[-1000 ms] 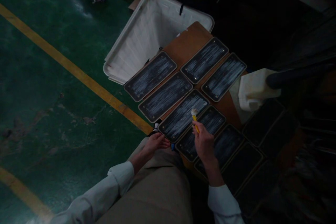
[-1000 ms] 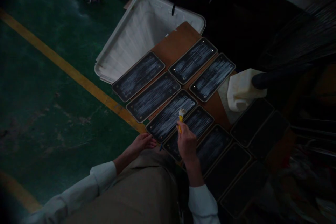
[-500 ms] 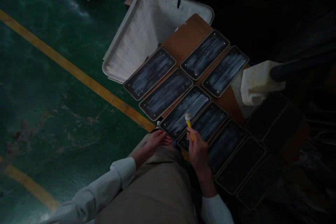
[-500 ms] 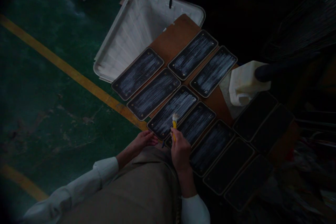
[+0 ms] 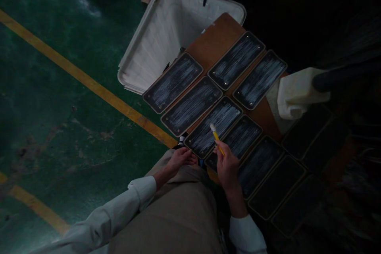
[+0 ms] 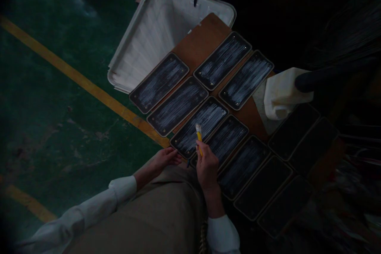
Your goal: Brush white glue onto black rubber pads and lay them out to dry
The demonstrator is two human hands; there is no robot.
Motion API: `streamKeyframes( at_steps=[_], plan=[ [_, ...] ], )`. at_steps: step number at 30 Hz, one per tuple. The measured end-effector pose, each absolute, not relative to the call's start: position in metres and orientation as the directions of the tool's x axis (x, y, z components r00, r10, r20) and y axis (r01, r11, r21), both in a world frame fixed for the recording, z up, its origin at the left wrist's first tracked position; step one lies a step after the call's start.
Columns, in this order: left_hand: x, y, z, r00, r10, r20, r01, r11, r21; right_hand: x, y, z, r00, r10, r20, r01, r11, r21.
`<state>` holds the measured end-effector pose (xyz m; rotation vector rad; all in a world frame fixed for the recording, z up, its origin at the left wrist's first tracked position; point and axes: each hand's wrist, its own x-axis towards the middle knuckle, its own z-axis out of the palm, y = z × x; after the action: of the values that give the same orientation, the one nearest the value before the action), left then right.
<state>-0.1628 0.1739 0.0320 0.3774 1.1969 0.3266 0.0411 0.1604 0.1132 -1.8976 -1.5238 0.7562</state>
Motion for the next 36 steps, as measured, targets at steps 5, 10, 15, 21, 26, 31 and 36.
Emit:
streamKeyframes(
  at_steps=[5, 10, 15, 21, 26, 31, 36],
  plan=[
    [-0.165, 0.175, 0.029, 0.351, 0.442, -0.826, -0.065, 0.891, 0.449, 0.009, 0.132, 0.109, 0.011, 0.993, -0.12, 0.683, -0.095, -0.724],
    [-0.164, 0.18, 0.037, 0.359, 0.444, -0.821, -0.058, 0.888, 0.456, 0.004, 0.128, 0.13, 0.029, 0.987, -0.155, 0.61, -0.14, -0.78],
    [-0.164, 0.186, 0.045, 0.343, 0.431, -0.835, 0.0, 0.889, 0.459, 0.018, 0.15, 0.124, 0.119, 0.989, -0.089, 0.642, -0.145, -0.753],
    [-0.164, 0.188, 0.046, 0.335, 0.436, -0.835, -0.001, 0.887, 0.463, 0.0, 0.124, 0.129, 0.031, 0.982, -0.189, 0.606, -0.169, -0.777],
    [-0.165, 0.192, 0.052, 0.342, 0.427, -0.837, 0.028, 0.886, 0.464, 0.014, 0.122, 0.133, 0.22, 0.958, -0.184, 0.588, -0.281, -0.758],
    [-0.165, 0.195, 0.053, 0.337, 0.418, -0.844, 0.064, 0.884, 0.463, 0.004, 0.113, 0.129, 0.166, 0.966, -0.2, 0.593, -0.26, -0.762],
    [-0.165, 0.193, 0.045, 0.308, 0.405, -0.861, 0.076, 0.892, 0.447, 0.02, 0.131, 0.139, 0.273, 0.939, -0.207, 0.528, -0.327, -0.784]
  ],
)
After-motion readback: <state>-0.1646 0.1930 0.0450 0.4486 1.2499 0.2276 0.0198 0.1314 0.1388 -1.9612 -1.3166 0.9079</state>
